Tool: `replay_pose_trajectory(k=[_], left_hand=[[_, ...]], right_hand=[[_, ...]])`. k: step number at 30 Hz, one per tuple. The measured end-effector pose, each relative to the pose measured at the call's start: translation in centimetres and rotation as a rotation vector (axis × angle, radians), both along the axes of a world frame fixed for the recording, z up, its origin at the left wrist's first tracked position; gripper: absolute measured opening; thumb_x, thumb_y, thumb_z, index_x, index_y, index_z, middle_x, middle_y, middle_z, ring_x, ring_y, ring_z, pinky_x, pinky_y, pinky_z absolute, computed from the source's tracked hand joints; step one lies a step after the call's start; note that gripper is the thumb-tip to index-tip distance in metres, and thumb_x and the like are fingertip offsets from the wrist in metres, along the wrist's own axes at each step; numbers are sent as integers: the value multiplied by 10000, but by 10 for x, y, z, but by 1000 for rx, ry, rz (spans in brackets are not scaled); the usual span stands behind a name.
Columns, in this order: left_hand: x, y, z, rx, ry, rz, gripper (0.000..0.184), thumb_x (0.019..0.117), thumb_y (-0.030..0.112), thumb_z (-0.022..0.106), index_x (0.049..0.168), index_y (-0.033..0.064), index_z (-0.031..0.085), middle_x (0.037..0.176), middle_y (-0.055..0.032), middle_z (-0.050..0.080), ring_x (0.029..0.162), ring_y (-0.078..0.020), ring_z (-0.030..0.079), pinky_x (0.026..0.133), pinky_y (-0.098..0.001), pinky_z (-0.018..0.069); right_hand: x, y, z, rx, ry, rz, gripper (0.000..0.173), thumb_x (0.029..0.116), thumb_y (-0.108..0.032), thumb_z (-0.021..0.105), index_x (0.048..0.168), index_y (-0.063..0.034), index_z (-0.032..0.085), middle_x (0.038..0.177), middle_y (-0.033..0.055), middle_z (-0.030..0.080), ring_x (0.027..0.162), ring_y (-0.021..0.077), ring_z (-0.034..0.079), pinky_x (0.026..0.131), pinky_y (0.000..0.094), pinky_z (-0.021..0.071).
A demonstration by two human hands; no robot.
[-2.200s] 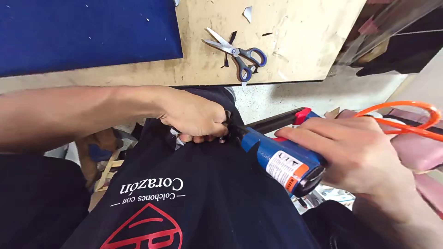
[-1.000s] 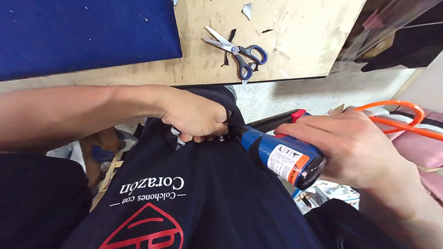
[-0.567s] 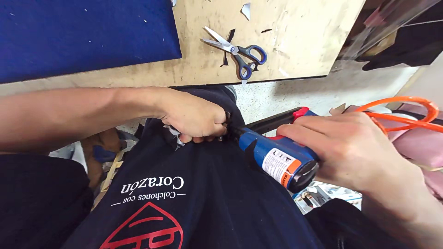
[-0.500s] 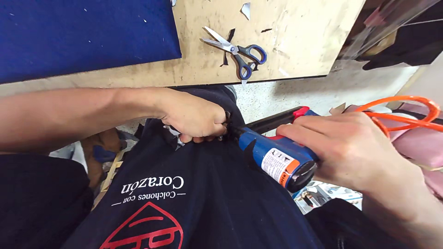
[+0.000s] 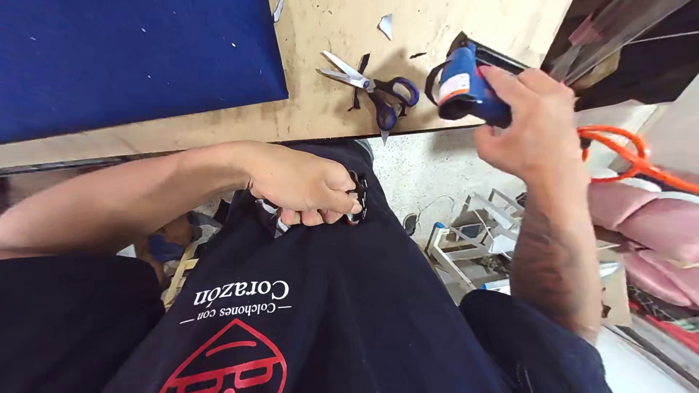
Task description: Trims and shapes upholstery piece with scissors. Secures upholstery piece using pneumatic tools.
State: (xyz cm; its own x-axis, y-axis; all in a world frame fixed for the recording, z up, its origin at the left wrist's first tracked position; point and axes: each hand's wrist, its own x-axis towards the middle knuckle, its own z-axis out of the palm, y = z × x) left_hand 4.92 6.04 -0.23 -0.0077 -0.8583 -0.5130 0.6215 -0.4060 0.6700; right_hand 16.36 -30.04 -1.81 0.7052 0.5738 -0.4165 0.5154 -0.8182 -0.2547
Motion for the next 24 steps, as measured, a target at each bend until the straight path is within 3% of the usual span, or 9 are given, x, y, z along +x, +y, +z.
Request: replay_pose_trajectory(k=[4, 7, 9, 10, 12, 13, 17, 19, 24], left_hand=[[-3, 5, 3, 39, -36, 79, 408, 1097, 395, 450, 929, 71, 632, 637, -23, 579, 469, -95, 536, 399, -223, 445], [-7, 6, 1, 22, -62, 242, 309, 1100, 356, 457, 1166, 93, 607, 656, 1, 570, 465, -53, 522, 405, -183, 444], [-9, 3, -3, -47, -42, 393, 327, 1102, 258, 480, 1401, 132, 526, 669, -14, 544, 473, -62, 487, 412, -184, 409], [-8, 1, -6, -90, -50, 455, 374, 1103, 220, 476, 1469, 144, 473, 687, -11, 518, 488, -62, 468, 418, -184, 395], [-5, -3, -8, -119, -119, 551, 414, 1101, 186, 478, 1512, 149, 448, 744, 0, 533, 541, -58, 484, 456, -181, 412], [-3, -5, -9, -122, -164, 587, 403, 1100, 179, 474, 1501, 136, 463, 779, -1, 559, 573, -58, 501, 481, -183, 425], [-2, -11, -8, -165, -327, 700, 277, 1085, 124, 477, 1336, 36, 554, 840, 16, 632, 657, -21, 570, 562, -161, 492], [-3, -16, -9, -169, -443, 721, 170, 1061, 78, 480, 1173, 11, 590, 816, 34, 639, 695, 0, 610, 618, -155, 534], [-5, -21, -2, -42, -589, 685, 173, 1049, 105, 493, 1171, 34, 593, 791, 27, 632, 689, -22, 617, 619, -189, 547]], right_hand=[[16, -14, -78, 36, -37, -72, 740, 852, -79, 634, 1554, -248, 470, 1298, 303, 567, 1207, 500, 557, 990, 651, 460], [26, -12, -106, 103, -96, -99, 685, 888, -46, 636, 1535, -224, 503, 1337, 278, 578, 1271, 489, 533, 1056, 631, 435], [25, -1, -100, 170, -135, -163, 537, 904, -65, 653, 1434, -140, 605, 1370, 253, 581, 1335, 474, 487, 1115, 632, 382], [20, 11, -85, 224, -154, -207, 431, 945, -130, 647, 1375, -111, 649, 1359, 216, 607, 1332, 411, 513, 1126, 577, 396], [-1, 43, -41, 399, -183, -274, 357, 1012, -302, 637, 1284, -79, 699, 1213, 132, 705, 1153, 235, 664, 1011, 414, 535], [-15, 59, -18, 533, -158, -264, 351, 1018, -313, 651, 1237, -45, 706, 1139, 119, 723, 1068, 200, 698, 952, 392, 584], [-75, 112, 44, 909, -46, -196, 313, 903, -201, 793, 1128, 10, 735, 1125, 136, 718, 1038, 213, 701, 897, 399, 612], [-90, 126, 47, 940, -115, -214, 286, 883, -147, 816, 1115, 5, 748, 1119, 148, 718, 1029, 214, 703, 876, 367, 614], [-97, 131, 40, 939, -281, -180, 209, 890, -80, 802, 1084, -13, 768, 1081, 157, 737, 1054, 255, 703, 935, 405, 587]])
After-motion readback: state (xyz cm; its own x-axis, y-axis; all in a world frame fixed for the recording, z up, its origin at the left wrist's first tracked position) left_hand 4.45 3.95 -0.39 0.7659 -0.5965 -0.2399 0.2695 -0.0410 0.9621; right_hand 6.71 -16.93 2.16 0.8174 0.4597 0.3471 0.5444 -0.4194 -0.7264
